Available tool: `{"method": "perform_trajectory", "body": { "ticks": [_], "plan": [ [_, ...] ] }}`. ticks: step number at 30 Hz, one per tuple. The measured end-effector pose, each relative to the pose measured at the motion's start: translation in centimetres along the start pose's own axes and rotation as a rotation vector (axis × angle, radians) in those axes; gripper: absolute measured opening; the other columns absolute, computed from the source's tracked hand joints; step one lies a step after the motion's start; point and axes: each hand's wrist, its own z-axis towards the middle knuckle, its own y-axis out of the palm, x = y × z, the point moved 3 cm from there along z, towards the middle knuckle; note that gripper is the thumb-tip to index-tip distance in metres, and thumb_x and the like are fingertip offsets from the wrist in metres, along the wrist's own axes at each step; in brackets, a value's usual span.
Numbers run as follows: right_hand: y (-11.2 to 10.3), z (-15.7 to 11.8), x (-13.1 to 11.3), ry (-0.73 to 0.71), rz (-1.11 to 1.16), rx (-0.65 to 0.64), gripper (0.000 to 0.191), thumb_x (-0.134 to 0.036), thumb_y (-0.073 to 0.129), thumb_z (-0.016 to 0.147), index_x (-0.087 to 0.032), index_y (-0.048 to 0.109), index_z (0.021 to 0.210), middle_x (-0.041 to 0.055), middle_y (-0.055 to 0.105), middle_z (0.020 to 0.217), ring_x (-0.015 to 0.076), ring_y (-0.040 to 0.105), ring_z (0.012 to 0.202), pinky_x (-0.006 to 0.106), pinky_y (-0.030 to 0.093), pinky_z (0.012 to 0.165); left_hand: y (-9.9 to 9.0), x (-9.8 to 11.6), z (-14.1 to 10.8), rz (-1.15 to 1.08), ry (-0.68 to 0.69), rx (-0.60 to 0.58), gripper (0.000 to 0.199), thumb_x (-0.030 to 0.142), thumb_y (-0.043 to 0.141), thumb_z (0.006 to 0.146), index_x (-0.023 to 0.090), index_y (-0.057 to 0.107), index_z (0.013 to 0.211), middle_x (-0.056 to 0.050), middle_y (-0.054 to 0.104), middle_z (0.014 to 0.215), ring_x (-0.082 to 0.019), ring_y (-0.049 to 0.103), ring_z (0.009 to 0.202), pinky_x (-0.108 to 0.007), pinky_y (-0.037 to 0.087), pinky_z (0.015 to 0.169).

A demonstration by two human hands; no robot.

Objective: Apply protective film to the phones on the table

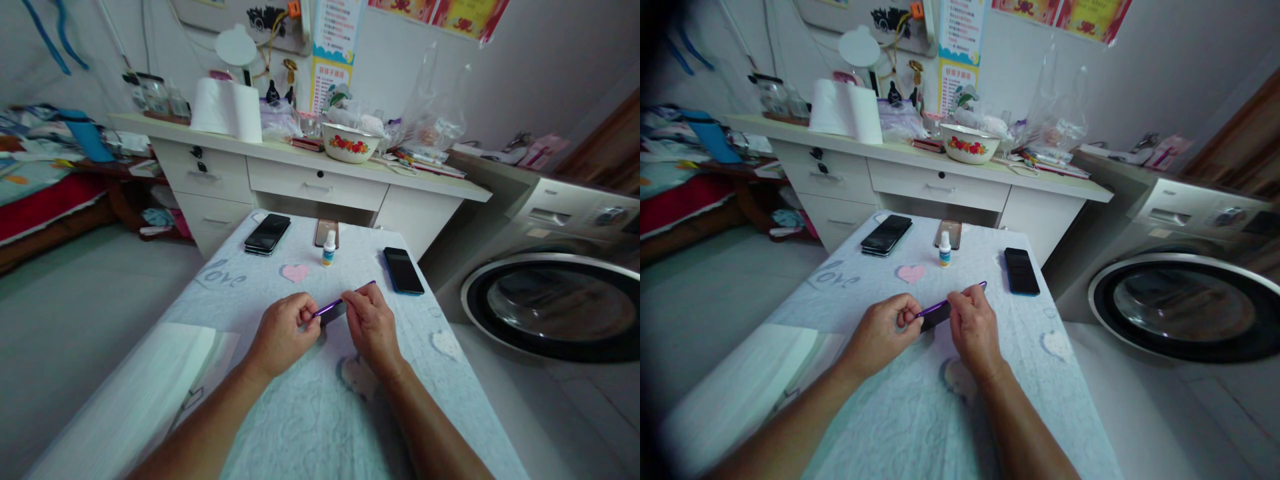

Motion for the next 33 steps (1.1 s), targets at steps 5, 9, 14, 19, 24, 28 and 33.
{"method": "perform_trajectory", "body": {
  "ticks": [5, 9, 14, 19, 24, 28, 33],
  "plan": [
    [0.4, -0.1, -0.7, -0.025, 0.034, -0.013, 0.023, -0.012, 0.047, 0.086, -0.019, 0.066, 0.097, 0.0031, 0.050, 0.084, 0.0111, 0.051, 0.069, 0.022, 0.044, 0.063, 0.0, 0.0, 0.0, 0.007, 0.011, 0.000, 0.006, 0.014, 0.054, 0.070, 0.020, 0.053, 0.069, 0.005, 0.053, 0.060, -0.010, 0.050, 0.057, -0.022, 0.038, 0.057],
    [0.9, -0.4, -1.8, -0.070, 0.097, -0.070, 0.024, -0.011, 0.046, 0.086, -0.019, 0.064, 0.099, 0.0033, 0.050, 0.086, 0.0107, 0.052, 0.069, 0.021, 0.045, 0.063, 0.1, -0.2, 0.0, -0.001, 0.020, -0.001, 0.007, 0.013, 0.053, 0.070, 0.020, 0.051, 0.068, 0.006, 0.051, 0.060, -0.010, 0.049, 0.057, -0.021, 0.038, 0.056],
    [1.1, -0.6, -2.2, -0.092, 0.107, -0.105, 0.023, -0.011, 0.046, 0.087, -0.021, 0.064, 0.097, 0.0033, 0.051, 0.088, 0.0103, 0.052, 0.068, 0.021, 0.045, 0.064, 0.1, -0.2, 0.0, 0.007, 0.029, 0.009, 0.009, 0.012, 0.053, 0.070, 0.019, 0.050, 0.066, 0.006, 0.050, 0.059, -0.009, 0.048, 0.056, -0.021, 0.037, 0.055],
    [0.8, -0.4, -1.3, -0.042, 0.071, -0.077, 0.023, -0.012, 0.048, 0.086, -0.020, 0.064, 0.101, 0.0040, 0.052, 0.086, 0.0116, 0.054, 0.070, 0.021, 0.045, 0.064, 0.0, 0.0, 0.1, 0.002, 0.001, 0.003, 0.007, 0.013, 0.055, 0.069, 0.019, 0.052, 0.067, 0.006, 0.052, 0.059, -0.009, 0.049, 0.056, -0.021, 0.038, 0.055],
    [0.9, -0.4, -1.3, -0.008, 0.027, -0.120, 0.022, -0.014, 0.046, 0.089, -0.021, 0.062, 0.102, 0.0044, 0.056, 0.086, 0.0136, 0.057, 0.076, 0.022, 0.046, 0.068, 0.0, 0.0, 0.0, 0.005, 0.008, 0.013, 0.007, 0.013, 0.054, 0.070, 0.020, 0.053, 0.069, 0.005, 0.053, 0.060, -0.010, 0.050, 0.056, -0.021, 0.038, 0.055],
    [0.8, -0.5, -1.4, 0.006, -0.007, -0.137, 0.021, -0.015, 0.045, 0.091, -0.021, 0.061, 0.102, 0.0045, 0.060, 0.084, 0.0152, 0.059, 0.077, 0.024, 0.047, 0.070, 0.0, -0.1, 0.0, 0.004, 0.007, 0.011, 0.007, 0.013, 0.054, 0.070, 0.020, 0.052, 0.069, 0.005, 0.053, 0.060, -0.010, 0.050, 0.056, -0.021, 0.038, 0.056],
    [0.9, -0.6, -1.8, 0.003, -0.015, -0.149, 0.020, -0.017, 0.044, 0.092, -0.022, 0.061, 0.100, 0.0045, 0.060, 0.083, 0.0155, 0.059, 0.077, 0.024, 0.046, 0.069, 0.1, -0.1, 0.0, 0.023, 0.017, 0.010, 0.008, 0.012, 0.054, 0.069, 0.020, 0.051, 0.068, 0.005, 0.052, 0.060, -0.010, 0.050, 0.057, -0.021, 0.038, 0.056]
  ]
}}
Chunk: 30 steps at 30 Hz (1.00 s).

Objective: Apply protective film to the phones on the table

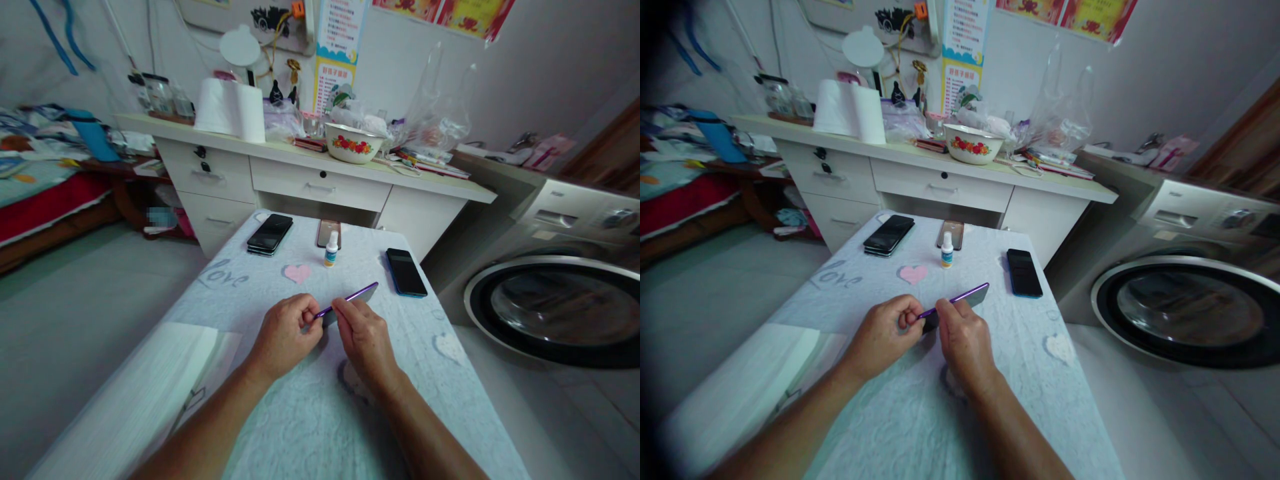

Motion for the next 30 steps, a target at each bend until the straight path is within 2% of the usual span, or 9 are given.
{"method": "perform_trajectory", "body": {
  "ticks": [8, 18, 24, 30],
  "plan": [
    [0.5, -0.3, -1.6, -0.034, -0.023, -0.021, 0.022, -0.016, 0.043, 0.092, -0.020, 0.062, 0.103, 0.0041, 0.054, 0.080, 0.0133, 0.055, 0.069, 0.021, 0.043, 0.060, 0.2, -0.2, -0.2, 0.018, 0.022, -0.027, 0.009, 0.012, 0.053, 0.071, 0.020, 0.050, 0.069, 0.005, 0.051, 0.062, -0.010, 0.050, 0.059, -0.021, 0.037, 0.057],
    [0.2, -0.3, -0.4, 0.031, 0.030, -0.003, 0.022, -0.017, 0.045, 0.092, -0.021, 0.064, 0.101, 0.0038, 0.055, 0.083, 0.0140, 0.057, 0.075, 0.022, 0.044, 0.066, 0.0, 0.2, 0.0, 0.004, 0.021, -0.009, 0.009, 0.012, 0.054, 0.070, 0.019, 0.050, 0.067, 0.005, 0.051, 0.061, -0.010, 0.049, 0.058, -0.022, 0.037, 0.057],
    [0.4, -0.3, -0.5, 0.051, 0.110, 0.012, 0.024, -0.016, 0.044, 0.091, -0.022, 0.065, 0.100, 0.0033, 0.056, 0.085, 0.0130, 0.056, 0.073, 0.022, 0.045, 0.067, 0.1, 0.0, 0.0, 0.000, 0.020, -0.005, 0.008, 0.012, 0.053, 0.069, 0.020, 0.051, 0.068, 0.005, 0.052, 0.061, -0.010, 0.050, 0.058, -0.021, 0.037, 0.057],
    [0.0, -0.2, -0.8, 0.055, 0.087, 0.018, 0.023, -0.016, 0.047, 0.089, -0.022, 0.064, 0.103, 0.0037, 0.054, 0.085, 0.0139, 0.056, 0.074, 0.023, 0.046, 0.068, 0.1, 0.0, -0.2, 0.005, 0.025, -0.004, 0.008, 0.012, 0.054, 0.069, 0.020, 0.051, 0.068, 0.005, 0.052, 0.061, -0.010, 0.050, 0.059, -0.022, 0.037, 0.058]
  ]
}}
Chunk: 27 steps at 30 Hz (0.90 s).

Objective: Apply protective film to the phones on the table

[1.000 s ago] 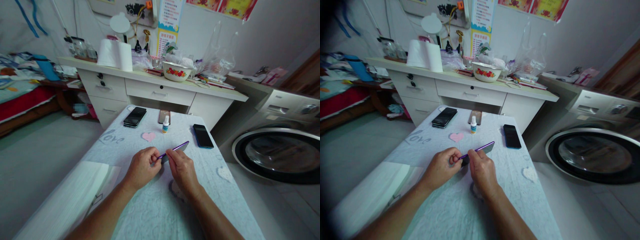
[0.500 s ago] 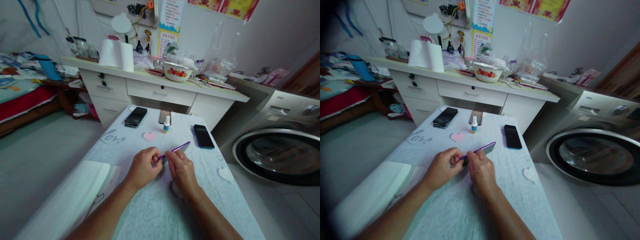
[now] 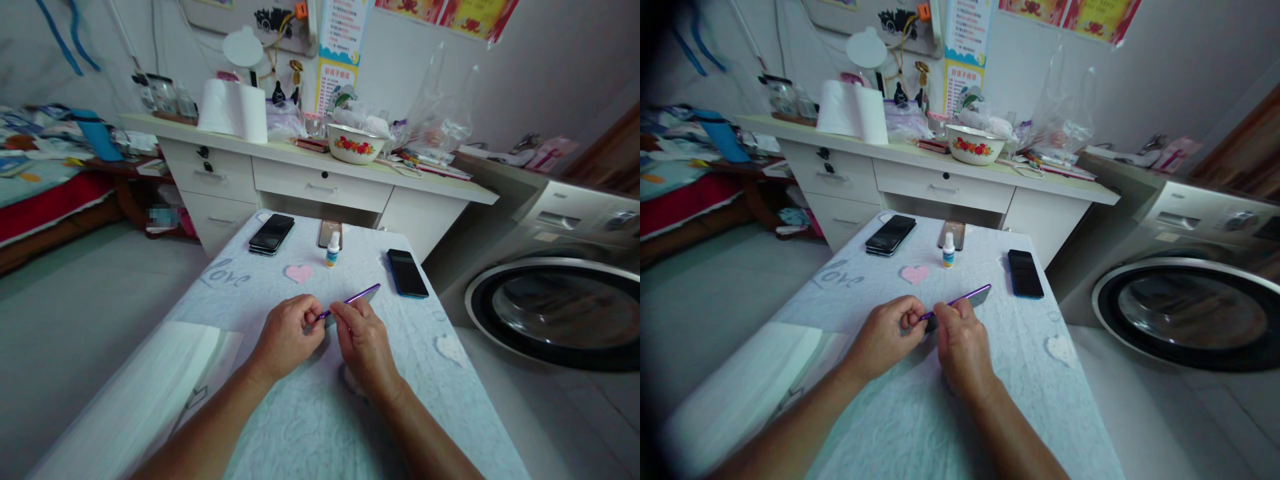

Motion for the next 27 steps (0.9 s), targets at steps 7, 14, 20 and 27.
{"method": "perform_trajectory", "body": {
  "ticks": [7, 14, 20, 27],
  "plan": [
    [0.2, -0.5, -0.3, -0.060, 0.011, -0.011, 0.026, -0.017, 0.044, 0.091, -0.022, 0.062, 0.109, 0.0040, 0.055, 0.088, 0.0122, 0.056, 0.074, 0.021, 0.047, 0.068, 0.0, 0.0, -0.1, -0.002, -0.004, -0.002, 0.008, 0.012, 0.053, 0.070, 0.019, 0.051, 0.068, 0.005, 0.052, 0.061, -0.010, 0.050, 0.059, -0.021, 0.037, 0.058],
    [-0.1, -0.3, 0.4, -0.112, -0.026, -0.002, 0.027, -0.016, 0.044, 0.091, -0.022, 0.062, 0.109, 0.0040, 0.055, 0.088, 0.0122, 0.057, 0.075, 0.021, 0.047, 0.067, -0.1, 0.0, 0.1, 0.006, -0.005, 0.005, 0.008, 0.013, 0.054, 0.070, 0.019, 0.050, 0.067, 0.005, 0.051, 0.061, -0.010, 0.049, 0.059, -0.022, 0.037, 0.057],
    [-0.5, 0.1, 1.5, -0.072, -0.059, 0.071, 0.028, -0.013, 0.043, 0.089, -0.021, 0.062, 0.107, 0.0043, 0.056, 0.089, 0.0125, 0.057, 0.076, 0.021, 0.047, 0.069, -0.1, 0.2, 0.1, -0.001, -0.016, -0.002, 0.007, 0.013, 0.054, 0.070, 0.020, 0.052, 0.068, 0.005, 0.052, 0.061, -0.010, 0.050, 0.058, -0.022, 0.037, 0.057],
    [0.4, -0.4, -0.4, -0.118, -0.032, 0.011, 0.026, -0.018, 0.043, 0.092, -0.022, 0.063, 0.108, 0.0033, 0.055, 0.084, 0.0120, 0.056, 0.072, 0.021, 0.046, 0.065, 0.0, -0.1, 0.0, 0.006, 0.004, 0.003, 0.010, 0.011, 0.053, 0.070, 0.020, 0.049, 0.067, 0.006, 0.050, 0.060, -0.010, 0.049, 0.058, -0.022, 0.036, 0.058]
  ]
}}
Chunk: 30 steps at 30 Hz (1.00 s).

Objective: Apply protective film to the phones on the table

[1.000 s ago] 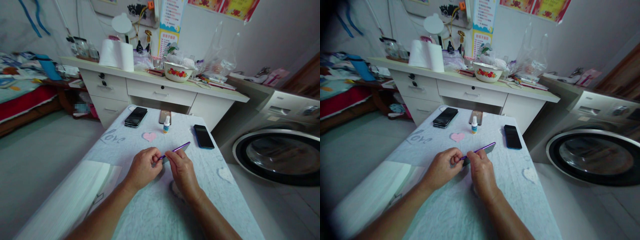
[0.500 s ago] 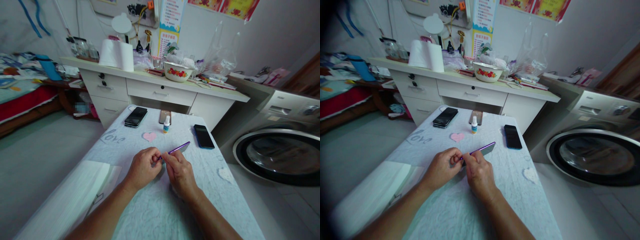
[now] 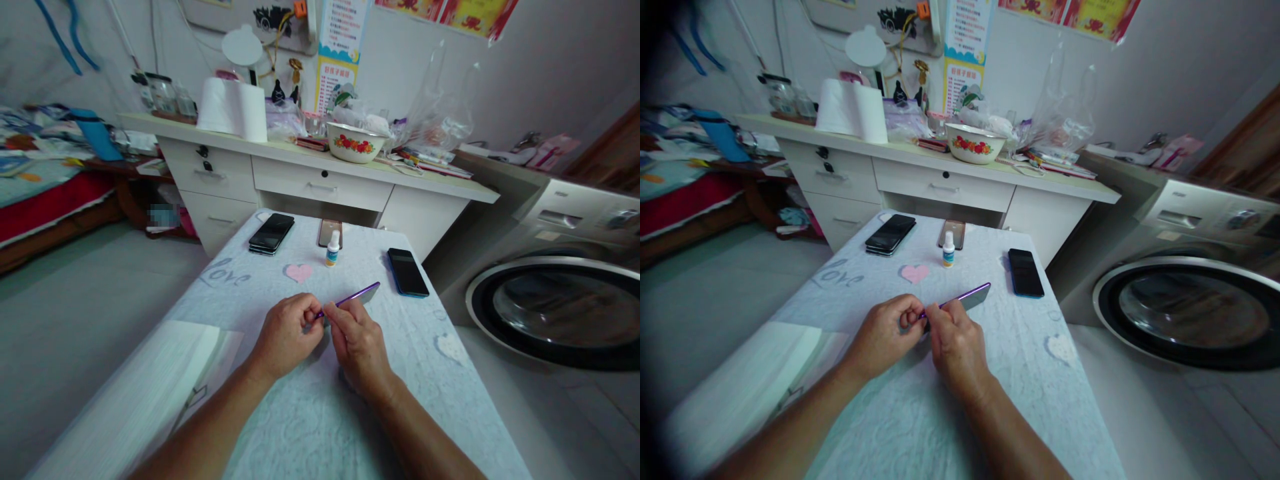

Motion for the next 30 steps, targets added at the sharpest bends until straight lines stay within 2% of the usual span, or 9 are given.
{"method": "perform_trajectory", "body": {
  "ticks": [3, 10, 21, 26, 30],
  "plan": [
    [0.0, 0.0, 0.3, -0.009, 0.010, -0.020, 0.027, -0.016, 0.045, 0.090, -0.022, 0.062, 0.109, 0.0035, 0.056, 0.087, 0.0119, 0.057, 0.074, 0.020, 0.047, 0.066, 0.0, 0.1, 0.0, 0.002, 0.003, 0.001, 0.010, 0.012, 0.053, 0.070, 0.020, 0.049, 0.067, 0.006, 0.050, 0.060, -0.010, 0.049, 0.058, -0.022, 0.036, 0.058],
    [-1.2, 0.4, 3.4, 0.049, -0.059, 0.075, 0.029, -0.013, 0.045, 0.088, -0.020, 0.064, 0.108, 0.0042, 0.058, 0.088, 0.0116, 0.058, 0.074, 0.021, 0.048, 0.068, -0.1, 0.2, 0.0, 0.001, -0.014, 0.003, 0.007, 0.014, 0.055, 0.070, 0.020, 0.053, 0.070, 0.005, 0.053, 0.061, -0.011, 0.051, 0.059, -0.022, 0.038, 0.058],
    [-3.2, 1.1, 6.7, 0.181, -0.165, 0.165, 0.025, -0.025, 0.046, 0.092, -0.018, 0.069, 0.100, 0.0040, 0.057, 0.081, 0.0139, 0.057, 0.072, 0.025, 0.046, 0.069, 0.0, 0.0, -0.1, -0.012, -0.022, -0.007, 0.005, 0.014, 0.054, 0.071, 0.020, 0.054, 0.071, 0.005, 0.053, 0.062, -0.010, 0.051, 0.059, -0.022, 0.038, 0.059],
    [-3.2, 1.1, 6.8, 0.192, -0.169, 0.165, 0.025, -0.025, 0.046, 0.092, -0.017, 0.068, 0.100, 0.0040, 0.056, 0.081, 0.0143, 0.056, 0.073, 0.026, 0.045, 0.069, 0.0, 0.2, -0.1, -0.022, -0.021, -0.012, 0.006, 0.014, 0.054, 0.071, 0.020, 0.054, 0.070, 0.005, 0.053, 0.061, -0.010, 0.051, 0.059, -0.022, 0.038, 0.058],
    [-2.4, 0.9, 5.5, 0.137, -0.115, 0.138, 0.025, -0.020, 0.045, 0.091, -0.017, 0.067, 0.103, 0.0048, 0.057, 0.085, 0.0141, 0.057, 0.076, 0.025, 0.046, 0.071, -0.1, 0.2, 0.0, -0.013, -0.018, -0.007, 0.006, 0.014, 0.054, 0.071, 0.020, 0.054, 0.071, 0.005, 0.054, 0.062, -0.011, 0.051, 0.059, -0.022, 0.038, 0.059]
  ]
}}
